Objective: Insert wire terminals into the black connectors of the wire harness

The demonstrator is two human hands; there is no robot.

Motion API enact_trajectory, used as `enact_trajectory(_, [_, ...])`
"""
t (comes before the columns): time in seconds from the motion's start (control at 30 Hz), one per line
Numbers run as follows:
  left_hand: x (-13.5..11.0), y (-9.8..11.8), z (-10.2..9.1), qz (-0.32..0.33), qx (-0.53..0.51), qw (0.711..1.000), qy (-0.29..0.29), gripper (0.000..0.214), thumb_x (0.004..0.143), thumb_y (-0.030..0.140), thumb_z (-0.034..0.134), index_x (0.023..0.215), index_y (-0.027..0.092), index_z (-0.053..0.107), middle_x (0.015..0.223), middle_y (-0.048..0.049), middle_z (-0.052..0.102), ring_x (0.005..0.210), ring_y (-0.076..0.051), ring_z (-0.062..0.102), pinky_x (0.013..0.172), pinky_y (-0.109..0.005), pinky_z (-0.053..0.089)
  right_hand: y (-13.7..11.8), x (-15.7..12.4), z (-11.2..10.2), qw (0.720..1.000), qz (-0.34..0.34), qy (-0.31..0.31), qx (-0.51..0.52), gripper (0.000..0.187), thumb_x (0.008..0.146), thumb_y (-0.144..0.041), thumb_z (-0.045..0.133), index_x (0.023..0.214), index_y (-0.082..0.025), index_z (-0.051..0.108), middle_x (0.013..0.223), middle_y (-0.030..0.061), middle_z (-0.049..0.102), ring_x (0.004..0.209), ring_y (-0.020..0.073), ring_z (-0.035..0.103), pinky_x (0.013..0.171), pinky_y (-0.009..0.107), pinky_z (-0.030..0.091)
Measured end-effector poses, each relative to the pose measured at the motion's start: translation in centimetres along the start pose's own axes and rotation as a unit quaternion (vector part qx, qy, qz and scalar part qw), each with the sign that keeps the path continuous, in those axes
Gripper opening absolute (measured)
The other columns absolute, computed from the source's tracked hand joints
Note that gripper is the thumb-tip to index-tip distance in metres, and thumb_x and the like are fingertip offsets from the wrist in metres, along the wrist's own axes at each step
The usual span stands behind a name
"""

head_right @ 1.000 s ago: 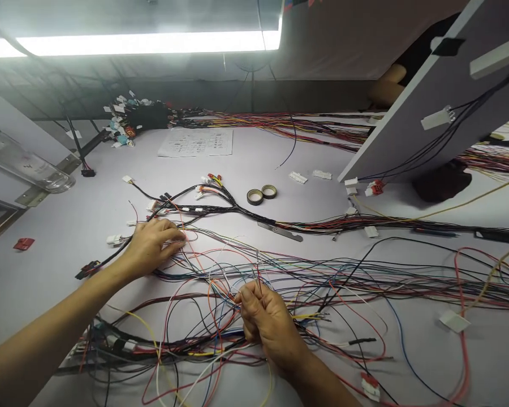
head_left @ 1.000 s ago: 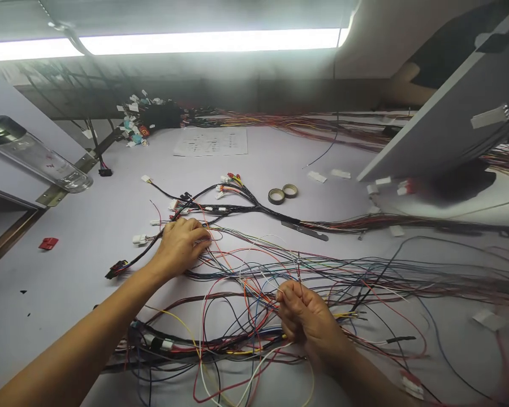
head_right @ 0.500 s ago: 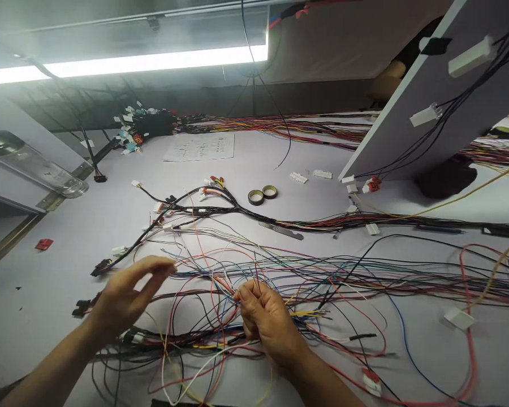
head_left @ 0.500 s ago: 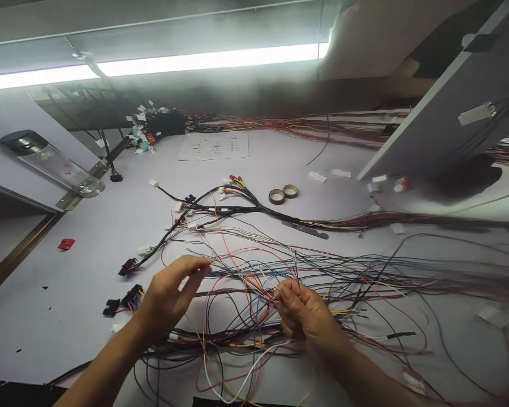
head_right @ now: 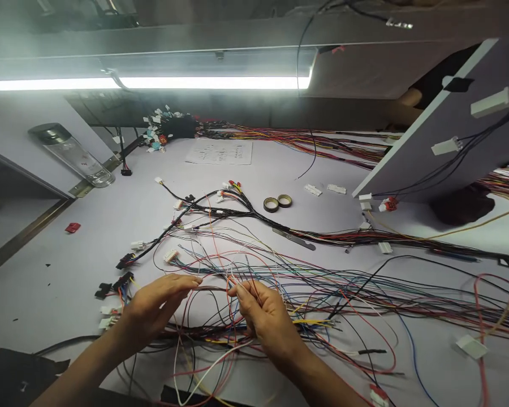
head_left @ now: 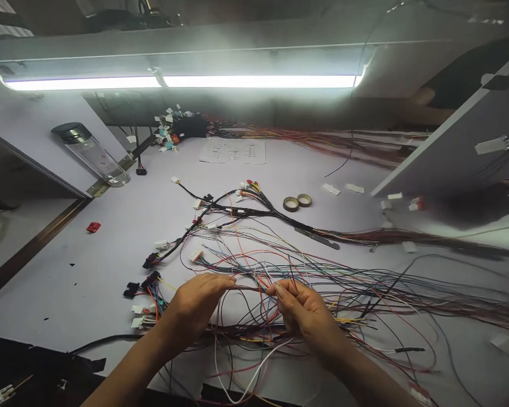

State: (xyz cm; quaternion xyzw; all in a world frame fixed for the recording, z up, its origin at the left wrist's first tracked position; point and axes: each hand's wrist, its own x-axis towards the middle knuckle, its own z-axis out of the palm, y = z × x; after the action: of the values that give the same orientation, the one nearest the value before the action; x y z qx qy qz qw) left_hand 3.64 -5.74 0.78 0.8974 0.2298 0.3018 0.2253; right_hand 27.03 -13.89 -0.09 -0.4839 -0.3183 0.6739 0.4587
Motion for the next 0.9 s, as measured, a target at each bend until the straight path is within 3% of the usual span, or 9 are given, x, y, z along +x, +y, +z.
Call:
enact_trajectory(0.1, [-0.2, -0.3, 0.4, 0.02, 0.012, 1.0, 0.005, 0.034, 0.089, 0.0, 0.049, 0.119, 0.017, 0.055, 0.104, -0.0087, 0.071, 0.097, -0.015, 0.067, 0.085, -0.027, 0.054, -2.0, 1.6, 1.8, 0.975, -0.136, -0.025, -0.173, 0.029, 0.099, -0.041, 0.045, 0.096, -0.018, 0.062, 0.079, 0.0015, 0.061, 0.065, 0.009, 0.052, 0.06, 0.021, 0.041])
enact_trajectory(0.2, [-0.2, -0.2, 0.5, 0.042, 0.034, 0.999, 0.006, 0.034, 0.089, 0.001, 0.052, 0.12, 0.016, 0.055, 0.102, -0.0091, 0.071, 0.096, -0.016, 0.067, 0.084, -0.029, 0.053, -2.1, 4.1, 3.5, 0.916, -0.265, -0.074, -0.293, 0.023, 0.099, -0.03, 0.041, 0.103, -0.019, 0.061, 0.1, 0.0067, 0.067, 0.092, 0.0157, 0.062, 0.081, 0.027, 0.045])
enact_trajectory(0.33, [-0.3, -0.6, -0.6, 0.039, 0.072, 0.996, 0.031, 0.027, 0.088, 0.004, 0.056, 0.112, 0.018, 0.057, 0.088, -0.0045, 0.071, 0.08, -0.015, 0.066, 0.073, -0.027, 0.051, 0.0, 6.5, 3.9, 0.837, -0.321, -0.086, -0.434, 0.022, 0.098, -0.025, 0.035, 0.094, -0.018, 0.056, 0.084, 0.0064, 0.064, 0.074, 0.0165, 0.06, 0.067, 0.027, 0.044])
enact_trajectory(0.4, [-0.6, -1.5, -1.7, 0.015, 0.106, 0.994, 0.029, 0.022, 0.088, 0.01, 0.059, 0.108, 0.019, 0.058, 0.086, -0.0034, 0.071, 0.077, -0.016, 0.065, 0.071, -0.029, 0.05, 0.6, 6.9, 3.3, 0.822, -0.332, -0.066, -0.459, 0.024, 0.099, -0.024, 0.033, 0.092, -0.018, 0.055, 0.082, 0.0055, 0.062, 0.071, 0.0156, 0.057, 0.066, 0.026, 0.043])
enact_trajectory(0.6, [-2.2, -6.4, -5.2, -0.061, 0.193, 0.979, -0.001, 0.012, 0.091, 0.022, 0.055, 0.088, 0.021, 0.067, 0.072, -0.0008, 0.067, 0.07, -0.016, 0.06, 0.088, -0.039, 0.047, -0.1, 6.9, 0.5, 0.821, -0.35, -0.043, -0.449, 0.025, 0.099, -0.03, 0.042, 0.084, -0.018, 0.058, 0.078, 0.0038, 0.06, 0.072, 0.0143, 0.054, 0.068, 0.025, 0.041])
enact_trajectory(0.7, [-2.8, -7.7, -6.3, -0.122, 0.158, 0.98, 0.021, 0.015, 0.09, 0.027, 0.057, 0.085, 0.022, 0.07, 0.074, -0.0003, 0.07, 0.071, -0.016, 0.062, 0.098, -0.041, 0.043, -0.3, 6.8, -0.6, 0.843, -0.329, -0.032, -0.423, 0.025, 0.097, -0.03, 0.048, 0.079, -0.018, 0.06, 0.072, 0.0016, 0.058, 0.067, 0.0128, 0.051, 0.065, 0.024, 0.039])
enact_trajectory(0.8, [-2.9, -7.0, -6.8, -0.201, 0.073, 0.975, 0.063, 0.016, 0.087, 0.035, 0.062, 0.089, 0.023, 0.073, 0.084, -0.0027, 0.073, 0.08, -0.018, 0.065, 0.086, -0.033, 0.05, -0.3, 6.4, -1.3, 0.882, -0.274, -0.004, -0.384, 0.026, 0.096, -0.031, 0.052, 0.075, -0.018, 0.06, 0.069, -0.0003, 0.055, 0.065, 0.0118, 0.049, 0.063, 0.023, 0.038])
enact_trajectory(0.9, [-2.7, -4.5, -6.5, -0.289, 0.014, 0.951, 0.109, 0.022, 0.084, 0.041, 0.065, 0.093, 0.022, 0.074, 0.092, -0.0036, 0.073, 0.086, -0.019, 0.065, 0.078, -0.027, 0.052, -0.4, 5.9, -1.5, 0.908, -0.23, 0.003, -0.349, 0.029, 0.095, -0.034, 0.053, 0.072, -0.018, 0.058, 0.067, -0.0012, 0.051, 0.065, 0.0118, 0.047, 0.063, 0.024, 0.037])
